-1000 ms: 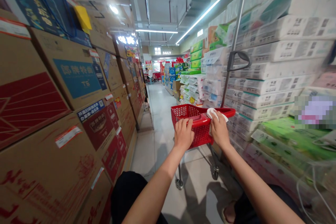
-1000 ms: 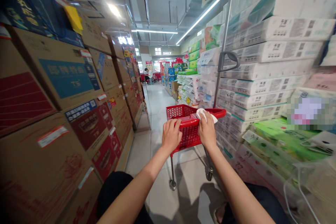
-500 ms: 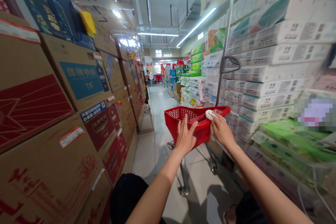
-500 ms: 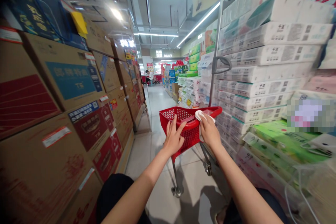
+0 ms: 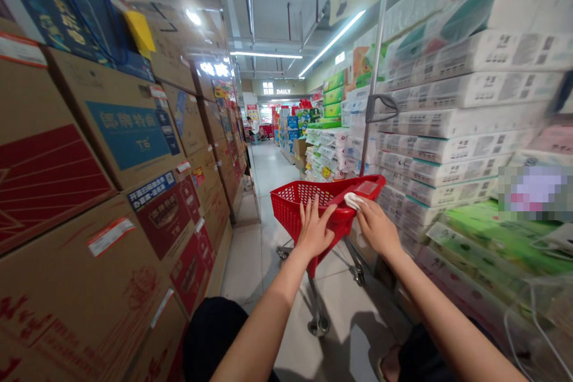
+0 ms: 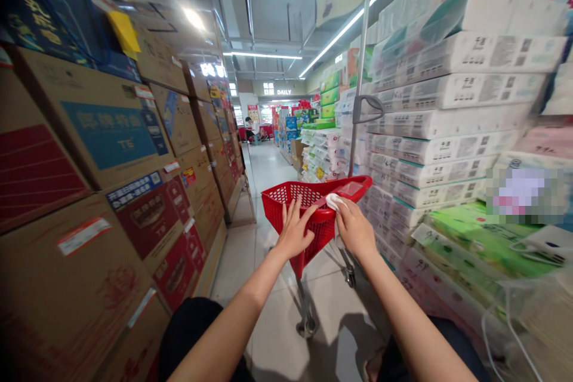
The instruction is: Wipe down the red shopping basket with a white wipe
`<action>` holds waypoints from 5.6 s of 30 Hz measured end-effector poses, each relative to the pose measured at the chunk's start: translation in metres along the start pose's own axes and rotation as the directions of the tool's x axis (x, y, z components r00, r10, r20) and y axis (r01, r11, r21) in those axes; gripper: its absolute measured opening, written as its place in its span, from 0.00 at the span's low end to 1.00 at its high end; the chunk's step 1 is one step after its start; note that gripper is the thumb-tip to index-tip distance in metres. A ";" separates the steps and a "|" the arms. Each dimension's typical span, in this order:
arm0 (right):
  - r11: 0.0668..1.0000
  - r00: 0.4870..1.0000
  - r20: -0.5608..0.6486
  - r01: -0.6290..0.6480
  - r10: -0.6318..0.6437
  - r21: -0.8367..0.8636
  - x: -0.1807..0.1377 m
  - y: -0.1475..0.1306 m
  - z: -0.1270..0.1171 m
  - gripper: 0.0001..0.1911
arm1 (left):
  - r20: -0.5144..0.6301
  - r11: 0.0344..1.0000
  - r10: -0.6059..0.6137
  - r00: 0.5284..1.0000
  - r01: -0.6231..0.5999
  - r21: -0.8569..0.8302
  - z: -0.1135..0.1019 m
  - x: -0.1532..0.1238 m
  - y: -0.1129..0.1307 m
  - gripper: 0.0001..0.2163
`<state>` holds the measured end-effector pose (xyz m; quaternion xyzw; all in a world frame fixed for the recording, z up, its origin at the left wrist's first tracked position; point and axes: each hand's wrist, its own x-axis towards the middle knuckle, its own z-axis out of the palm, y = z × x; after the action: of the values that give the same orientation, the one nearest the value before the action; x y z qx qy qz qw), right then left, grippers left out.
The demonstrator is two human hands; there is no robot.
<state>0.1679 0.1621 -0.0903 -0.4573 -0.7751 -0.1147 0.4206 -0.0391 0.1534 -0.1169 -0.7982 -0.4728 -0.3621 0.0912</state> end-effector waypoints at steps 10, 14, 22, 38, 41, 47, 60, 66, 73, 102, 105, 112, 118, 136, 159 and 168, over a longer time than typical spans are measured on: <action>0.960 0.961 0.006 0.275 -0.275 -0.055 -0.017 -0.030 0.014 0.30 | 0.037 0.998 -0.016 0.999 0.014 0.061 0.004 0.004 0.003 0.38; 0.972 0.974 0.001 0.225 -0.225 -0.063 -0.016 -0.008 0.005 0.29 | 0.062 0.998 -0.011 0.998 0.007 0.070 0.001 0.003 0.001 0.36; 0.998 0.984 -0.166 0.056 -0.062 -0.040 -0.012 -0.002 0.012 0.22 | 0.016 0.995 -0.047 0.999 0.045 0.094 0.015 0.000 0.019 0.36; 0.964 0.982 -0.057 0.163 -0.179 -0.209 -0.034 -0.001 0.022 0.31 | 0.126 0.995 -0.069 0.990 0.059 0.080 0.028 0.001 0.027 0.38; 0.947 0.973 0.004 0.224 -0.230 -0.231 -0.035 0.011 0.011 0.31 | 0.148 0.998 -0.034 0.988 0.025 0.061 0.025 -0.002 0.020 0.39; 0.961 0.989 -0.127 0.044 -0.082 -0.272 -0.024 0.053 -0.018 0.24 | 0.145 0.999 -0.002 0.989 -0.002 0.033 0.025 -0.002 0.020 0.43; 0.953 0.978 0.028 0.205 -0.204 -0.225 -0.037 0.056 -0.005 0.29 | 0.205 0.999 -0.052 0.977 0.050 0.014 0.035 -0.009 0.023 0.41; 0.967 0.978 -0.208 -0.035 -0.019 -0.253 -0.032 0.074 -0.011 0.27 | 0.224 0.998 -0.041 0.974 0.051 -0.041 0.040 -0.010 0.024 0.43; 0.959 0.982 0.001 0.184 -0.188 -0.215 -0.050 0.041 0.022 0.31 | 0.208 0.997 -0.035 0.978 0.048 -0.059 0.043 -0.009 0.027 0.41; 0.969 0.907 -0.341 -0.217 0.246 0.121 -0.078 0.030 0.107 0.34 | 0.224 0.997 0.019 0.974 -0.002 -0.074 0.044 -0.003 0.026 0.40; 0.968 0.938 -0.242 -0.232 0.248 0.096 -0.114 0.021 0.132 0.34 | 0.210 0.997 0.025 0.977 -0.010 -0.075 0.045 -0.002 0.026 0.39; 0.960 0.902 -0.329 -0.269 0.279 0.077 -0.070 0.037 0.105 0.36 | 0.192 0.999 0.028 0.981 -0.019 -0.046 0.048 -0.002 0.026 0.39; 0.961 0.924 -0.265 -0.254 0.275 0.111 -0.097 0.032 0.128 0.36 | 0.159 0.998 0.010 0.987 -0.019 0.057 0.053 -0.001 0.032 0.39; 0.927 0.922 -0.179 -0.300 0.342 0.225 -0.122 0.024 0.139 0.35 | 0.186 1.000 -0.024 0.982 0.021 0.020 0.053 -0.008 0.036 0.42; 0.923 0.871 -0.351 -0.248 0.345 0.294 -0.057 0.025 0.114 0.32 | 0.217 0.999 -0.037 0.976 0.037 0.003 0.040 -0.012 0.027 0.42; 0.908 0.879 -0.299 -0.279 0.373 0.312 -0.076 0.031 0.126 0.32 | 0.214 0.999 -0.044 0.976 0.039 0.029 0.040 -0.013 0.026 0.42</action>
<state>0.1410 0.2036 -0.2321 -0.4953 -0.6066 -0.0190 0.6216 -0.0022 0.1501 -0.1489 -0.8213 -0.5008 -0.2701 0.0417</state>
